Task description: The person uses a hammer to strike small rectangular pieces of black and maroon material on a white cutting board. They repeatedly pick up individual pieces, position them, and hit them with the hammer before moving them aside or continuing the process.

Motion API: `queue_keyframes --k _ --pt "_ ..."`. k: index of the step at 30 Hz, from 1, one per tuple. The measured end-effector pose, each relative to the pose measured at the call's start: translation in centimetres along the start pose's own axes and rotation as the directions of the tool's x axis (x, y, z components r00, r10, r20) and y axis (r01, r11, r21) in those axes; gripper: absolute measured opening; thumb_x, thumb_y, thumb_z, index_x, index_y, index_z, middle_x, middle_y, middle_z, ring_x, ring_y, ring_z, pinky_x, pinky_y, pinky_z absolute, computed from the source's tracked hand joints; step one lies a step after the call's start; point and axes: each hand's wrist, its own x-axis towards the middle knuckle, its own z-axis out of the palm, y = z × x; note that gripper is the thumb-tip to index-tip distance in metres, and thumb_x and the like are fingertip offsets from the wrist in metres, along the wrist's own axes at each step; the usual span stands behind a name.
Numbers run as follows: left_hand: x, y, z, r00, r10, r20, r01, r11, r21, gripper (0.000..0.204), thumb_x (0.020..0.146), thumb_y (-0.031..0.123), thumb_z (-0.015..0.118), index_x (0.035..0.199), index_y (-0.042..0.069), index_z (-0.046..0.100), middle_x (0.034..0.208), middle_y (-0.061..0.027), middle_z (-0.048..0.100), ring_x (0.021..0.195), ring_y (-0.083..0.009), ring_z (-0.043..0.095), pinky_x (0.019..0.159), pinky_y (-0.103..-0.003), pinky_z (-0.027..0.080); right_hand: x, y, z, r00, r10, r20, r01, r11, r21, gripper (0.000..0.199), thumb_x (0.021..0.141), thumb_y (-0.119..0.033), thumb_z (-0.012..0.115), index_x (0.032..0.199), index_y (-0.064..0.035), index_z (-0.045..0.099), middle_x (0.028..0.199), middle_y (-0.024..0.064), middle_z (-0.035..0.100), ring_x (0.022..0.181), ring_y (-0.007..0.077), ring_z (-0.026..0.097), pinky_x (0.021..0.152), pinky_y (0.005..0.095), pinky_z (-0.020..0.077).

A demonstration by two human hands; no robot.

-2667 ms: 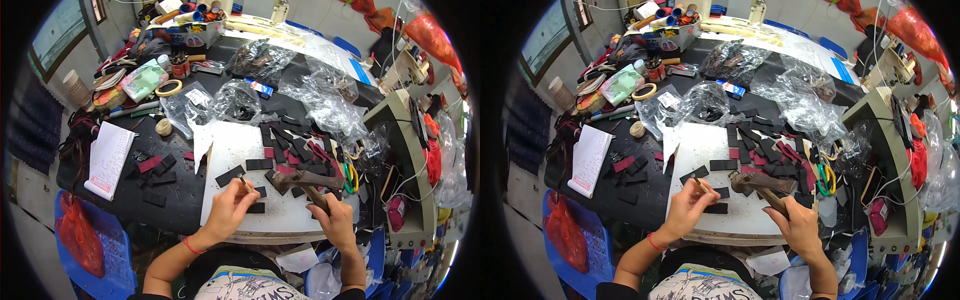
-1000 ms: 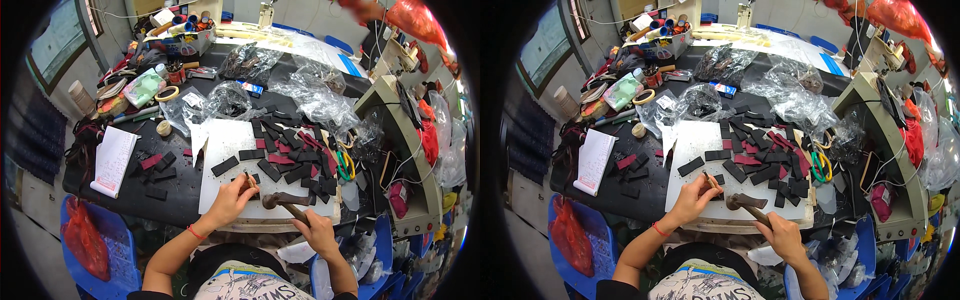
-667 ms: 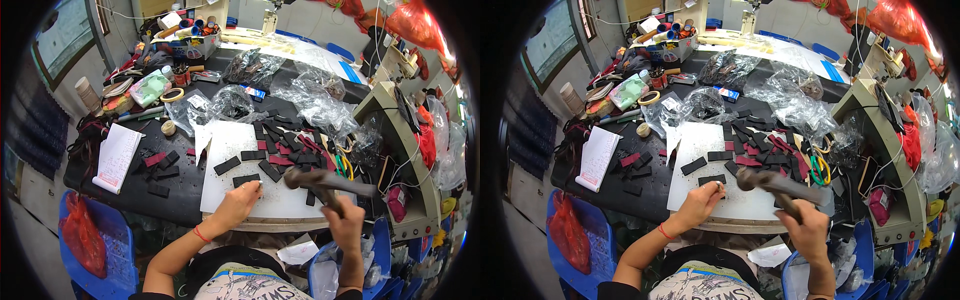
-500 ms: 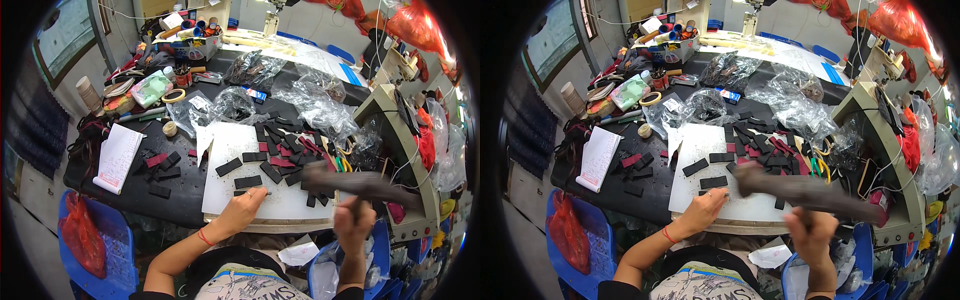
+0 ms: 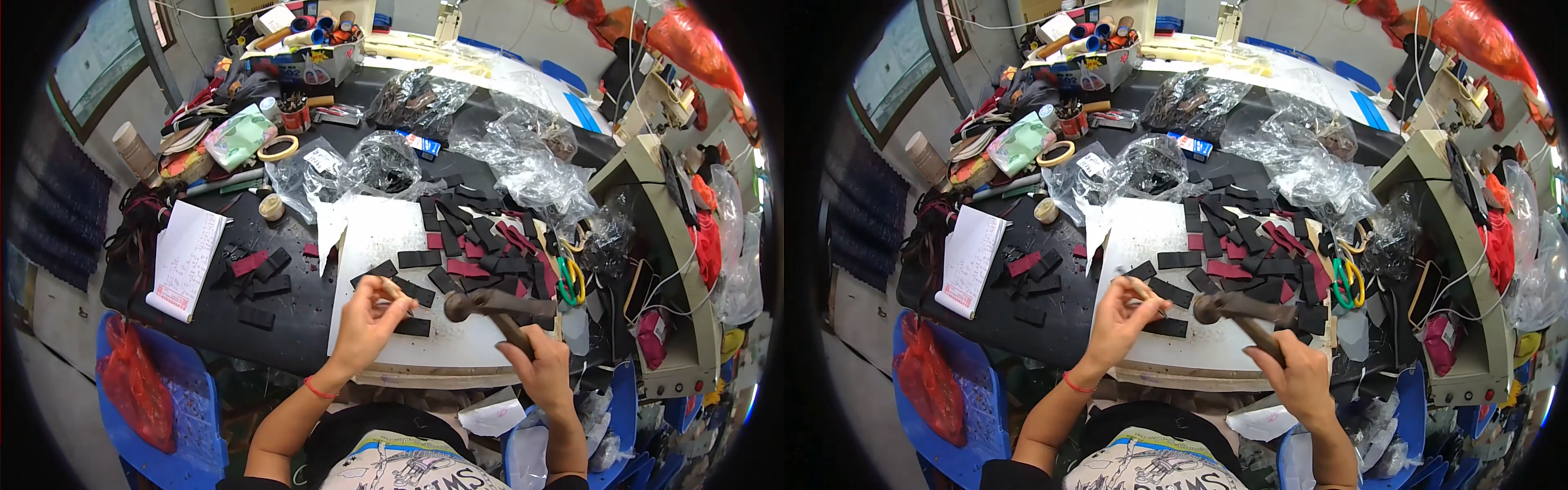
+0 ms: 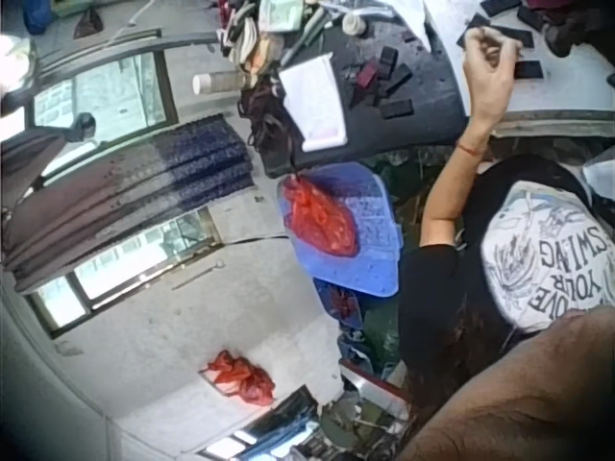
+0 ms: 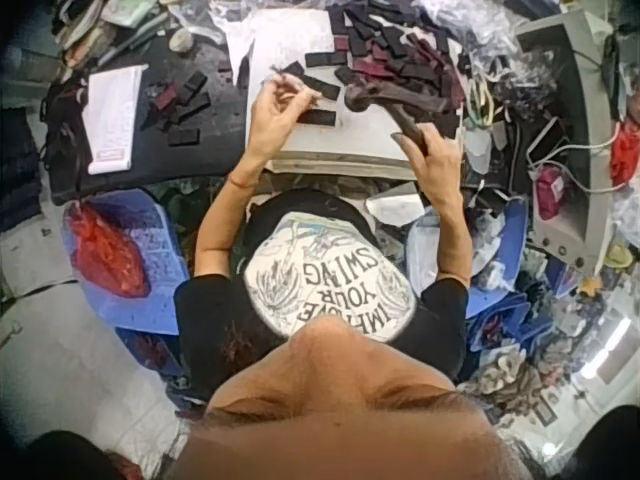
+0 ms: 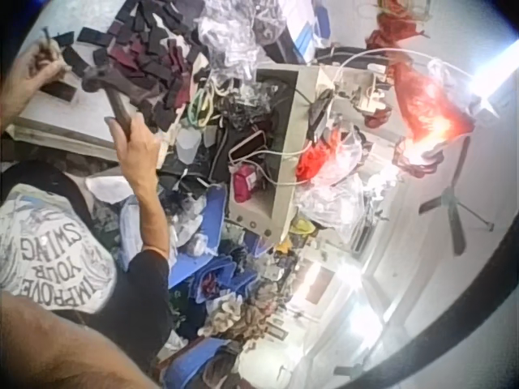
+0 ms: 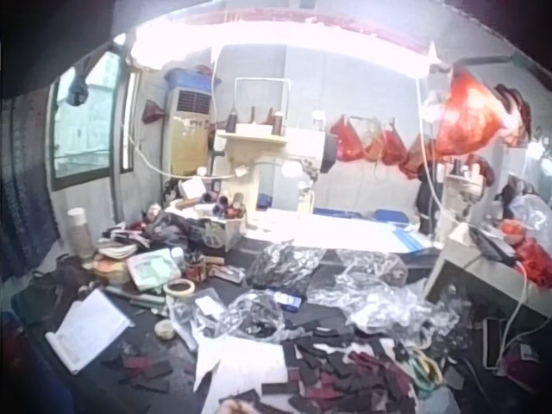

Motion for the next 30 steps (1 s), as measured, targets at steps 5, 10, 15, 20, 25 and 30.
queue_keyframes --k 5,10,15,20,25,30 --pt "-0.8 2.3 -2.6 0.991 0.002 -0.133 0.017 0.989 0.147 0.020 0.095 0.004 0.053 0.113 -0.003 0.047 0.098 -0.0116 0.063 0.097 -0.0189 0.065 0.083 -0.031 0.056 0.4 -0.3 1.7 0.982 -0.123 0.145 0.131 0.990 -0.051 0.026 0.078 -0.022 0.076 0.085 -0.0031 0.061 0.061 0.0118 0.057 0.050 0.0271 0.056 0.049 0.0347 0.0423" --pt "-1.6 2.2 -3.1 0.996 -0.077 -0.055 0.084 0.986 0.143 0.029 0.097 0.007 0.051 0.124 -0.004 0.048 0.100 -0.0121 0.064 0.098 -0.0183 0.064 0.084 -0.031 0.056 1.8 -1.2 3.1 0.937 -0.173 0.304 0.230 0.960 -0.163 0.034 0.081 -0.031 0.073 0.078 -0.0041 0.053 0.059 0.0105 0.055 0.049 0.0298 0.054 0.045 0.0377 0.0414" --pt "-1.1 1.7 -3.4 0.992 -0.120 0.037 0.110 0.972 0.209 0.026 0.095 0.004 0.052 0.120 -0.002 0.053 0.100 -0.0113 0.065 0.095 -0.0167 0.065 0.082 -0.030 0.055 2.4 -1.8 3.3 0.929 -0.147 0.340 0.227 0.951 -0.210 0.038 0.084 -0.032 0.070 0.073 -0.0044 0.046 0.058 0.0119 0.054 0.048 0.0318 0.054 0.045 0.0394 0.0406" --pt "-0.7 1.9 -3.4 0.987 -0.162 0.013 0.153 0.952 0.266 0.022 0.094 0.004 0.054 0.115 -0.002 0.054 0.097 -0.0112 0.066 0.092 -0.0156 0.066 0.081 -0.028 0.055 2.3 -1.3 3.4 0.923 -0.196 0.331 0.270 0.943 -0.195 0.039 0.085 -0.034 0.069 0.074 -0.0049 0.045 0.058 0.0110 0.055 0.045 0.0308 0.054 0.039 0.0390 0.0394" --pt "-0.9 1.3 -3.6 0.993 -0.117 0.026 0.105 0.955 0.277 0.017 0.094 0.005 0.054 0.111 -0.002 0.055 0.096 -0.0110 0.067 0.091 -0.0145 0.066 0.079 -0.028 0.055 2.4 -1.5 3.3 0.922 -0.189 0.337 0.259 0.949 -0.177 0.039 0.085 -0.033 0.069 0.074 -0.0047 0.045 0.057 0.0113 0.055 0.046 0.0311 0.054 0.040 0.0393 0.0397" --pt "-1.2 1.3 -3.7 0.996 -0.035 0.086 0.000 0.926 0.378 0.015 0.095 0.005 0.054 0.108 -0.001 0.055 0.096 -0.0096 0.067 0.090 -0.0135 0.066 0.078 -0.027 0.054 2.5 -1.4 3.4 0.928 -0.203 0.313 0.265 0.949 -0.171 0.040 0.084 -0.033 0.070 0.073 -0.0050 0.045 0.058 0.0115 0.055 0.046 0.0313 0.053 0.041 0.0392 0.0396"
